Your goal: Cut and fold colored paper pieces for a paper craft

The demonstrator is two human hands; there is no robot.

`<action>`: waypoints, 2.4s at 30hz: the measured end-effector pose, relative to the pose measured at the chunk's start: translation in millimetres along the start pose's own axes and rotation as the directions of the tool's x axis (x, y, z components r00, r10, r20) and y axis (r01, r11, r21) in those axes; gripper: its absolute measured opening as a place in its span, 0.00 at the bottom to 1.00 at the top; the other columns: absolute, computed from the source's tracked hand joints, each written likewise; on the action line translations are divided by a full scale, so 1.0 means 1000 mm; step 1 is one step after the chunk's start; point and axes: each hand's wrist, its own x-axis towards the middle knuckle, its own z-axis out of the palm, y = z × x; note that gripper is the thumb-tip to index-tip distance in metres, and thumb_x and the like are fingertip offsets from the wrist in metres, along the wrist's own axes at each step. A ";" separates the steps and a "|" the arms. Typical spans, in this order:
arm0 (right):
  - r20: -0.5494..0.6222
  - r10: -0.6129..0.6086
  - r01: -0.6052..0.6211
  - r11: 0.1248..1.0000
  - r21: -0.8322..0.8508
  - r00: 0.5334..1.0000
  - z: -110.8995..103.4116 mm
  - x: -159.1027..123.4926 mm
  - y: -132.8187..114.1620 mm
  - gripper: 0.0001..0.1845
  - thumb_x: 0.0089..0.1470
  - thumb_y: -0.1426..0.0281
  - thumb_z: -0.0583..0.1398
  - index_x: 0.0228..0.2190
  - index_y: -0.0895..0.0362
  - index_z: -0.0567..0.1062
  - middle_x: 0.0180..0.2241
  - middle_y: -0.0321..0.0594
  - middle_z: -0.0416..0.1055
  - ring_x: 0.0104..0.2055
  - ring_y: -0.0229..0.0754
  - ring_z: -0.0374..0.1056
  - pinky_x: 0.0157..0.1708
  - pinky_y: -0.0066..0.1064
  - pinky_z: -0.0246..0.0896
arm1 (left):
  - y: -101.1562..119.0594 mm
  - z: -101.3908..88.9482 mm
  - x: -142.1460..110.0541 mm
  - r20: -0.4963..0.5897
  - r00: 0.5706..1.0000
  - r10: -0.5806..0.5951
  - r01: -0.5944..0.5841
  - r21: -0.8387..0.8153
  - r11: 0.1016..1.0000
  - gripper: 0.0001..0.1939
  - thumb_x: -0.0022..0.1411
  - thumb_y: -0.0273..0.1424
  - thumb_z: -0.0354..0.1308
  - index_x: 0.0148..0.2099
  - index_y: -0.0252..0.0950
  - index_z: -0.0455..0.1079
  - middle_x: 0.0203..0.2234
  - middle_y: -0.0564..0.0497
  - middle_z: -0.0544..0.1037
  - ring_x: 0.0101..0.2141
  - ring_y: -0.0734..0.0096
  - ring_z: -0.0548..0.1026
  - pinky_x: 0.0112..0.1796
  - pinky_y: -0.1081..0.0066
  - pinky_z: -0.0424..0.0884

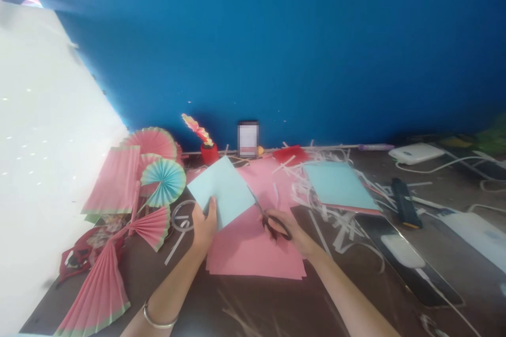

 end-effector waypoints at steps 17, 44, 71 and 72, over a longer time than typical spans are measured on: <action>0.028 -0.018 0.018 1.000 0.008 0.999 -0.002 0.000 0.002 0.18 0.52 0.56 0.54 0.31 0.59 0.68 0.19 0.33 0.59 0.21 0.34 0.58 0.21 0.27 0.55 | -0.002 0.002 -0.001 0.017 1.000 -0.018 0.018 -0.003 1.000 0.20 0.57 0.39 0.53 0.48 0.31 0.66 0.45 0.40 0.73 0.48 0.59 0.69 0.49 0.63 0.64; 0.042 -0.036 0.036 0.999 -0.013 0.998 -0.002 0.000 0.001 0.19 0.52 0.55 0.54 0.31 0.60 0.68 0.19 0.33 0.60 0.20 0.32 0.58 0.20 0.26 0.54 | 0.000 0.001 -0.001 0.026 0.999 -0.029 0.029 0.008 1.000 0.19 0.58 0.39 0.52 0.46 0.31 0.67 0.44 0.40 0.73 0.47 0.59 0.70 0.48 0.63 0.65; -0.031 0.038 -0.038 0.999 0.010 0.999 0.000 -0.001 -0.004 0.14 0.50 0.60 0.55 0.28 0.59 0.70 0.16 0.31 0.57 0.18 0.33 0.57 0.19 0.26 0.53 | 0.002 0.000 -0.002 0.000 0.999 -0.038 0.038 0.036 0.999 0.20 0.58 0.40 0.52 0.47 0.30 0.66 0.44 0.39 0.73 0.47 0.58 0.70 0.47 0.63 0.64; -0.034 0.042 -0.042 0.999 0.010 0.999 0.000 -0.001 -0.004 0.14 0.50 0.60 0.55 0.28 0.59 0.70 0.16 0.31 0.57 0.18 0.33 0.57 0.19 0.26 0.53 | 0.001 0.000 -0.002 -0.001 0.999 -0.038 0.038 0.038 0.999 0.20 0.58 0.40 0.52 0.47 0.30 0.66 0.44 0.39 0.73 0.47 0.58 0.70 0.48 0.63 0.64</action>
